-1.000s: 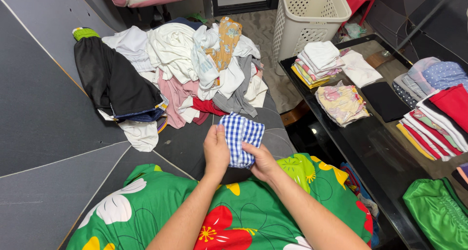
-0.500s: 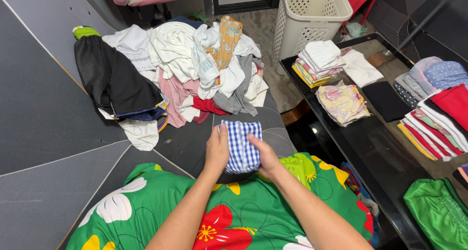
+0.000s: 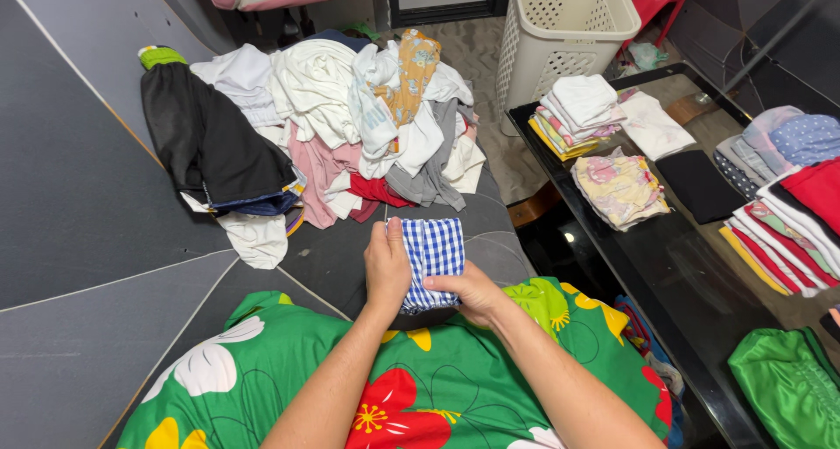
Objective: The person folds clothes by hand, including a patterned shirt, black shorts, and white garments, and places them onto a glass table.
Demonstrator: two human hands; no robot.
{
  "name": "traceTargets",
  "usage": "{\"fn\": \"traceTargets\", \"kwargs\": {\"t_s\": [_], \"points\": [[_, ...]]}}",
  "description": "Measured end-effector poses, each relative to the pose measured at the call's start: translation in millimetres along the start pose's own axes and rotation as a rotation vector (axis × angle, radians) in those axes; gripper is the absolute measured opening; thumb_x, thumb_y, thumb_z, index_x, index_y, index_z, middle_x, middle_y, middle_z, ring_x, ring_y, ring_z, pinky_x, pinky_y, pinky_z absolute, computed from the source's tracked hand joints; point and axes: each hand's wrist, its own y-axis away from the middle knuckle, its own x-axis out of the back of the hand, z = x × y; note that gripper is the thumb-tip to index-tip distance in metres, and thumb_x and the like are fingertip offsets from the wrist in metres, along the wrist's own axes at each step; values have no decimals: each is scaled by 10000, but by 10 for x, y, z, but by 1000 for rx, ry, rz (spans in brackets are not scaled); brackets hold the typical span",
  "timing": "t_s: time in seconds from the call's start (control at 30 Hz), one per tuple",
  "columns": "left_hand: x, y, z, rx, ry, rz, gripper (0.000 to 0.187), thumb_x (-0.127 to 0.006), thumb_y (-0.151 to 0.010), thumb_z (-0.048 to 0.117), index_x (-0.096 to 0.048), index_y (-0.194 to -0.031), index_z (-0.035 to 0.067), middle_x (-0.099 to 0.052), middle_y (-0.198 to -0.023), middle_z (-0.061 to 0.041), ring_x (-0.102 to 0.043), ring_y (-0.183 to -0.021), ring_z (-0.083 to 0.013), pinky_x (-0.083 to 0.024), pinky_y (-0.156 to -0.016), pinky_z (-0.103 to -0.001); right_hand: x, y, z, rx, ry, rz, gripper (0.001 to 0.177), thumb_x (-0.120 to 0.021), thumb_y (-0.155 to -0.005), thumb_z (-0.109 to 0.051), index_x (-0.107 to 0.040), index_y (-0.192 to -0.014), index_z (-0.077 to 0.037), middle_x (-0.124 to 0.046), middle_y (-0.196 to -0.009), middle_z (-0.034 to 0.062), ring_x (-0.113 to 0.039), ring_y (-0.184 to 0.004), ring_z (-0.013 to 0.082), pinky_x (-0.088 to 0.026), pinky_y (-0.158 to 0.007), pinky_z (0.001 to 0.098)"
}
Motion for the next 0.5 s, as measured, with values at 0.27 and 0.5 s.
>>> {"fn": "traceTargets", "kwargs": {"t_s": [0.27, 0.5], "points": [[-331, -233, -135, -38, -10, -285, 413, -413, -1099, 385, -558, -1018, 7, -663, -947, -288, -612, -925, -496, -467, -788, -535, 480, 67, -498, 14, -51, 201, 478, -760, -736, -77, -666, -1204, -54, -757, -1073, 102, -743, -959, 257, -630, -786, 506], [-985, -601, -611, -243, -422, -505, 694, -619, -958, 502, -465, -1473, 63, -427, -1562, -226, -367, -1455, -417, -312, -1183, -478, 1934, 219, -1557, 438, -67, 748, 487, -705, -766, -43, -595, -1239, -90, -678, -1078, 71, -694, -964, 258, -607, -797, 506]]}}
